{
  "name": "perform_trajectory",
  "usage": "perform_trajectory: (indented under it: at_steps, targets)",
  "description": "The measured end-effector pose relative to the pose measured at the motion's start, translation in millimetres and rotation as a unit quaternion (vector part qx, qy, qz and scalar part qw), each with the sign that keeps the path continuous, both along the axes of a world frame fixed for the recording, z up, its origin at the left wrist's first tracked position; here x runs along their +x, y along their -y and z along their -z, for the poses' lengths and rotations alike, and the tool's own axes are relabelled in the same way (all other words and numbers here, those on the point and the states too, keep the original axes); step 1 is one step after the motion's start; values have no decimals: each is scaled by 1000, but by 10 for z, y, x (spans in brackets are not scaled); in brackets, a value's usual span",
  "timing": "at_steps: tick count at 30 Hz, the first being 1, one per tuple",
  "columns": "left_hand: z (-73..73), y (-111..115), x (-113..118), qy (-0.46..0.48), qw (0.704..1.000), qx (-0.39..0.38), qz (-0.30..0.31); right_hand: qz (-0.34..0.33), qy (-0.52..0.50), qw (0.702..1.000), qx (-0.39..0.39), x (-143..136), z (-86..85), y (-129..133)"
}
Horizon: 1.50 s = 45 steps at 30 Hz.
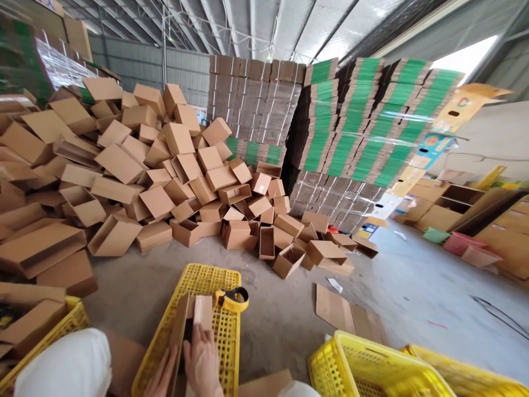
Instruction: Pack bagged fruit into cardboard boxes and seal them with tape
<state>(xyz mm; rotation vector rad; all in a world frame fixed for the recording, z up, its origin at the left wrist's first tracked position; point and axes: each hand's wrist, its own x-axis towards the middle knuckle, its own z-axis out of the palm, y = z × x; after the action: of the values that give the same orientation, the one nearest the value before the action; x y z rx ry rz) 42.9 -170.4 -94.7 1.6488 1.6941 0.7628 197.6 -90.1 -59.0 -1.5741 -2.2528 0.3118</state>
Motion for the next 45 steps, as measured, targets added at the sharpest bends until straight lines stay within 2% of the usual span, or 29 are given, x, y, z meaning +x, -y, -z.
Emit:
perform_trajectory:
  at_steps: [3,6,8,12,16,20,22,28,34,40,45]
  targets:
    - [-7,52,51,-58,997,-32,41,5,10,999,-40,-31,-107,144]
    - [38,104,129,-104,991,-66,47,-5,-40,998,-40,128,-100,250]
    - [89,136,158,-104,990,-74,54,-11,-80,996,-39,281,-4,304]
    - [146,165,122,-71,997,-16,41,15,-139,989,-46,457,269,417]
    - [54,112,-25,-33,996,-42,65,19,-187,980,-63,386,466,560]
    - [-90,61,-173,-7,995,-70,66,12,-192,978,-80,296,577,676]
    - [-117,68,-208,0,994,-90,67,6,-189,978,-86,285,608,710]
    - [-22,184,-204,37,995,-79,56,28,-175,982,-70,231,571,779]
    - [49,198,-125,21,998,-51,8,56,-165,982,-66,147,499,785]
    - [62,198,-86,32,998,-49,-18,74,-161,982,-62,83,607,772]
    - [11,152,-157,16,995,-94,-7,86,-147,985,-28,108,737,727]
